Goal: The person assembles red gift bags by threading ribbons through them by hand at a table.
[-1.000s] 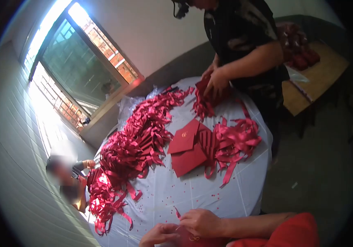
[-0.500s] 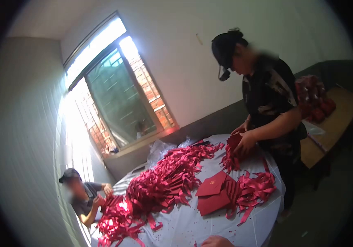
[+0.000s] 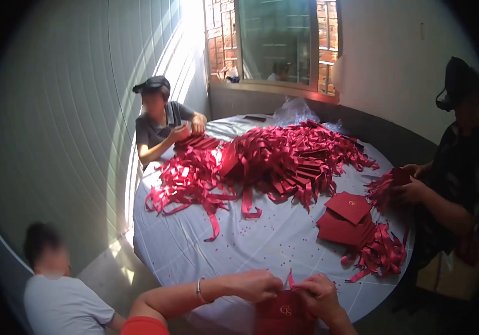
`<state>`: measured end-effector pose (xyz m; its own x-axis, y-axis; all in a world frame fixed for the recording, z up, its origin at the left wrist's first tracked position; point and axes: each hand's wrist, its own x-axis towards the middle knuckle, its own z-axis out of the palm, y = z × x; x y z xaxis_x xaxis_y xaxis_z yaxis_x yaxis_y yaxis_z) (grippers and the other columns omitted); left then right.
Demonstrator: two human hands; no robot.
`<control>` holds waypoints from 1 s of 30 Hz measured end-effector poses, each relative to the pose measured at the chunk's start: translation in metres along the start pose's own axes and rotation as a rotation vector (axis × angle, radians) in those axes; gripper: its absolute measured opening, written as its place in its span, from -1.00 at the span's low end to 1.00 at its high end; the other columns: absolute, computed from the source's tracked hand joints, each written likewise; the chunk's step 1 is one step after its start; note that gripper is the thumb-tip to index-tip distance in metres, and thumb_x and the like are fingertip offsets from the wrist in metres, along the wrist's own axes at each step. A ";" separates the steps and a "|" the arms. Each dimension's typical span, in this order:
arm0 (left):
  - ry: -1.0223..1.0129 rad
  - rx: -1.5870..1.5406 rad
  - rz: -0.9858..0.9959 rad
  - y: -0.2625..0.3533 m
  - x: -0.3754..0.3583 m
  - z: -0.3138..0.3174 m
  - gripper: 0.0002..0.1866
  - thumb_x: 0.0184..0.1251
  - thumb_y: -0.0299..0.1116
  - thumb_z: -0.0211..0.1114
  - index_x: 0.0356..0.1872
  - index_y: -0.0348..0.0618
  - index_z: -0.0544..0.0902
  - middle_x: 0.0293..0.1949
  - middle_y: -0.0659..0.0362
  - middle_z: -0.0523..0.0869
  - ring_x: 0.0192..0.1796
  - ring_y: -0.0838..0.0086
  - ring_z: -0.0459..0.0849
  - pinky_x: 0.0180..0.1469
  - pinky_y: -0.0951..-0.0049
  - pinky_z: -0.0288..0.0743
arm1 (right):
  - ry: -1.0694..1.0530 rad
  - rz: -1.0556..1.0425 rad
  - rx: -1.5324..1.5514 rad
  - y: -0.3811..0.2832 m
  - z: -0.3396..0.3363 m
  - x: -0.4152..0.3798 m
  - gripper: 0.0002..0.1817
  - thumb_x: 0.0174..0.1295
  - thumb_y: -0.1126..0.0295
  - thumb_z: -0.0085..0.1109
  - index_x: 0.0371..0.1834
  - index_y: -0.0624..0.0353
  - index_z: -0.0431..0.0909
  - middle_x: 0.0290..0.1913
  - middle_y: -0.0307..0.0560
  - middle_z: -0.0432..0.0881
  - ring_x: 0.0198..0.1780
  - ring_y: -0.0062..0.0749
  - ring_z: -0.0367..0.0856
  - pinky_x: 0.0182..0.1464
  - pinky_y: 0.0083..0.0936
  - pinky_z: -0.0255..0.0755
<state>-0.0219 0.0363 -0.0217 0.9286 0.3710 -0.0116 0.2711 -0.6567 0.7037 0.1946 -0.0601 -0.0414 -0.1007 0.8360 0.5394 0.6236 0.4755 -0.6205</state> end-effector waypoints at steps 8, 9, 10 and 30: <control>-0.026 -0.254 0.070 -0.036 -0.008 0.003 -0.76 0.15 -0.48 0.23 -0.13 -0.22 0.66 -0.35 0.02 0.72 -0.29 0.28 0.67 -0.17 0.28 0.52 | -0.063 -0.037 -0.054 0.003 0.009 0.019 -0.79 0.02 0.63 0.35 -0.26 0.15 0.75 -0.32 -0.04 0.67 -0.32 -0.27 0.64 -0.25 -0.46 0.50; 0.024 -0.277 0.093 -0.042 -0.007 0.008 -0.76 0.12 -0.49 0.21 -0.15 -0.23 0.65 -0.33 -0.01 0.72 -0.27 0.21 0.68 -0.16 0.25 0.53 | -0.039 -0.025 -0.041 -0.003 0.010 0.028 -0.84 0.14 0.63 0.29 -0.21 0.23 0.72 -0.30 -0.05 0.68 -0.32 -0.34 0.65 -0.26 -0.51 0.52; 0.055 -0.283 0.088 -0.048 -0.007 0.010 -0.76 0.12 -0.49 0.21 -0.15 -0.23 0.65 -0.33 -0.01 0.72 -0.27 0.21 0.68 -0.16 0.25 0.53 | -0.018 0.125 0.153 -0.007 0.012 0.036 -0.86 0.22 0.62 0.23 -0.18 0.27 0.71 -0.30 -0.05 0.67 -0.35 -0.39 0.65 -0.32 -0.55 0.50; 0.049 -0.617 -0.248 -0.068 -0.017 -0.019 -0.71 0.27 -0.59 0.10 -0.01 -0.32 0.65 -0.29 0.14 0.75 -0.23 0.53 0.69 -0.13 0.46 0.56 | -0.152 0.638 0.576 0.007 0.043 0.071 -0.86 0.31 0.55 0.26 -0.10 0.29 0.62 -0.33 -0.28 0.66 -0.39 -0.75 0.55 -0.36 -0.79 0.41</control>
<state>-0.0614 0.0875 -0.0558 0.8408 0.5018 -0.2031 0.2668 -0.0576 0.9620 0.1587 0.0141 -0.0318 0.0063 0.9978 -0.0654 0.1114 -0.0657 -0.9916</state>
